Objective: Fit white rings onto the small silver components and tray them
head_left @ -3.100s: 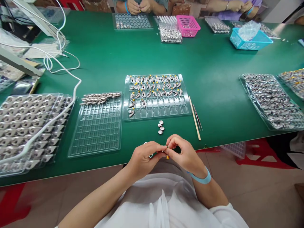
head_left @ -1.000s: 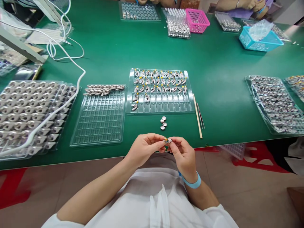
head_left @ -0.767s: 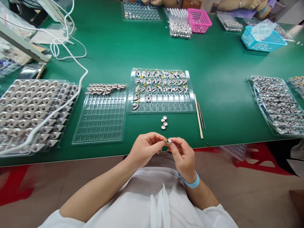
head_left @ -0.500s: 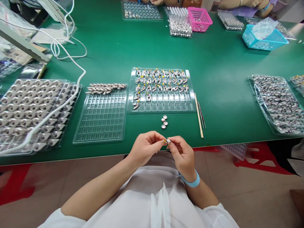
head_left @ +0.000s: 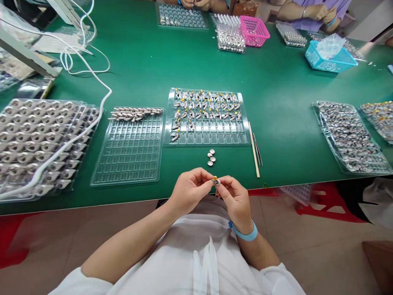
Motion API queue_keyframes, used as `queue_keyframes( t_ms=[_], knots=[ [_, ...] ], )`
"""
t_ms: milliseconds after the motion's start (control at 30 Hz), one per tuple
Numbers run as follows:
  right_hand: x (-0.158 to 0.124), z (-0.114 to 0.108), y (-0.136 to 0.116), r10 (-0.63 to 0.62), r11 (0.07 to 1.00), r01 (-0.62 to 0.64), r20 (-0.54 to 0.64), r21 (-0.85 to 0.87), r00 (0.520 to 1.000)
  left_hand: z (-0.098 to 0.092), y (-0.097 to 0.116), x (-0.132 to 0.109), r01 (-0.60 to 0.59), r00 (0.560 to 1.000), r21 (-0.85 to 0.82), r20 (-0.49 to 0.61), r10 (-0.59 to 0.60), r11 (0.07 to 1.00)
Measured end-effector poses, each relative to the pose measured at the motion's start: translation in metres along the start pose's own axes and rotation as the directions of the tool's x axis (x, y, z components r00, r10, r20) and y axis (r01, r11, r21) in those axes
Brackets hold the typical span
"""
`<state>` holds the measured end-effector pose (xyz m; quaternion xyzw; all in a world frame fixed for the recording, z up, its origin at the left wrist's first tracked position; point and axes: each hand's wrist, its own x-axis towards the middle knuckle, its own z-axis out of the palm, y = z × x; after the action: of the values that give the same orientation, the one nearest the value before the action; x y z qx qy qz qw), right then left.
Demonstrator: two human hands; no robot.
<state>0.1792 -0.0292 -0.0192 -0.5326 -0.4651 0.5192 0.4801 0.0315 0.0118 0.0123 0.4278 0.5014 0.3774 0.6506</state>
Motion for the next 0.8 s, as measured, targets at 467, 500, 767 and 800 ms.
queue_keyframes(
  t_ms=[467, 500, 767, 800],
  knots=[
    [0.0, -0.007, -0.013, -0.039, 0.999, 0.04, 0.007, -0.031, 0.999, -0.019, 0.004, -0.013, 0.021, 0.979, -0.062, 0.206, -0.008, 0.998],
    [0.0, -0.007, -0.014, -0.045, 0.998, 0.046, 0.021, -0.039, 0.999, -0.021, 0.004, -0.013, 0.029, 0.977, -0.06, 0.213, -0.016, 0.998],
    [0.001, -0.004, -0.009, -0.04, 0.998, 0.038, 0.035, 0.051, 0.999, -0.028, -0.004, -0.002, 0.061, 0.98, -0.071, 0.195, -0.046, 0.996],
    [0.001, -0.004, -0.007, -0.031, 0.997, 0.028, 0.037, 0.071, 0.999, -0.028, -0.005, -0.001, 0.054, 0.982, -0.061, 0.186, -0.042, 0.997]
  ],
)
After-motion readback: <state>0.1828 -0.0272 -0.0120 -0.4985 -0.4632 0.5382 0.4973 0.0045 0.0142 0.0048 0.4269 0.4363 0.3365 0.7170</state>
